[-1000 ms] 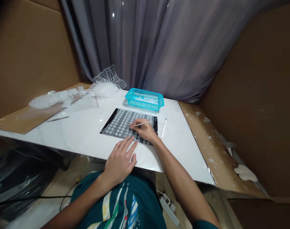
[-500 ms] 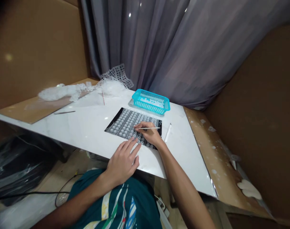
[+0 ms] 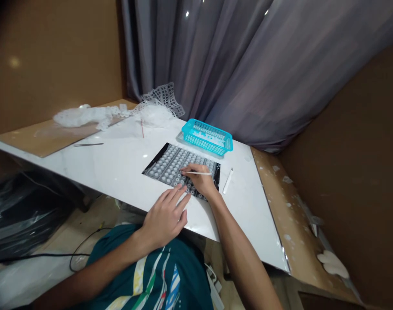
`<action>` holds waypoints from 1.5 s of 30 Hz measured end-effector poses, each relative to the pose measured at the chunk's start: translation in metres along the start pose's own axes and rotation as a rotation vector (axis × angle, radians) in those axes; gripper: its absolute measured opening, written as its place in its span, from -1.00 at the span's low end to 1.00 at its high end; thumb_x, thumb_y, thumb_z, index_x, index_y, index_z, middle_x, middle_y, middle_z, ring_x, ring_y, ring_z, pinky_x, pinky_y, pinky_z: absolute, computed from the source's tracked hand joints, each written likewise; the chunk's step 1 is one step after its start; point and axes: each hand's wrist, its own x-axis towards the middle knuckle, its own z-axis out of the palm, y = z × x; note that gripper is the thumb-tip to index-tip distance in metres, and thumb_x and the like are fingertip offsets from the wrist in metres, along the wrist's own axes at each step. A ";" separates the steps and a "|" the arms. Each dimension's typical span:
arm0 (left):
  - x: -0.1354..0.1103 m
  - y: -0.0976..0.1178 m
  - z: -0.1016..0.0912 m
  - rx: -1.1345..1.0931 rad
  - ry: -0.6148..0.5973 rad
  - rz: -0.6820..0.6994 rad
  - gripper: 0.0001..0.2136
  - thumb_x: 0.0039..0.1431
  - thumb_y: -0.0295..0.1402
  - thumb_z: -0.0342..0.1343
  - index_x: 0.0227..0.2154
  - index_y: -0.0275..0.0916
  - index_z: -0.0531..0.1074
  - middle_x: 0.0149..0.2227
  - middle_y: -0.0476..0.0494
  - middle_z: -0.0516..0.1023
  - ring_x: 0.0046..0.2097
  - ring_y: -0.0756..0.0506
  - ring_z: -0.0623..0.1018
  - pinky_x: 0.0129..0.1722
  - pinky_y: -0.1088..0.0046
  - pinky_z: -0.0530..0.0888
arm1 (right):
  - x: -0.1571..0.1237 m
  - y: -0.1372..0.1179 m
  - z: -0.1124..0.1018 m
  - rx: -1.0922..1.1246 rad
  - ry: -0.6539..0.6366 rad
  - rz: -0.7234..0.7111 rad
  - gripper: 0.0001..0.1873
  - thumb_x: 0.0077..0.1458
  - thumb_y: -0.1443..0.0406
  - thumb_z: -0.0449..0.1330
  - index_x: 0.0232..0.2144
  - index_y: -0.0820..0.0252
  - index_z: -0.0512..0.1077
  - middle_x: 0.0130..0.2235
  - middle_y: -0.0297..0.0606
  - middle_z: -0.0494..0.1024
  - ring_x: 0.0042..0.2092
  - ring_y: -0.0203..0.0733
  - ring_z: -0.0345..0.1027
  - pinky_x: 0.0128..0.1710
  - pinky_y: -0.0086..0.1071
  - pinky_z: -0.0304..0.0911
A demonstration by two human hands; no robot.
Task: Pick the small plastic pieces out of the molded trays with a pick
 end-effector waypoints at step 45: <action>0.001 0.000 -0.001 0.000 0.013 0.056 -0.47 0.45 -0.34 0.05 0.43 -0.18 0.29 0.48 -0.22 0.27 0.50 -0.26 0.26 0.47 0.03 0.24 | -0.006 0.016 -0.019 0.145 0.112 0.111 -0.72 0.15 0.12 0.46 -0.45 0.11 0.52 -0.20 -0.17 0.77 -0.04 0.06 0.68 -0.03 -0.14 0.53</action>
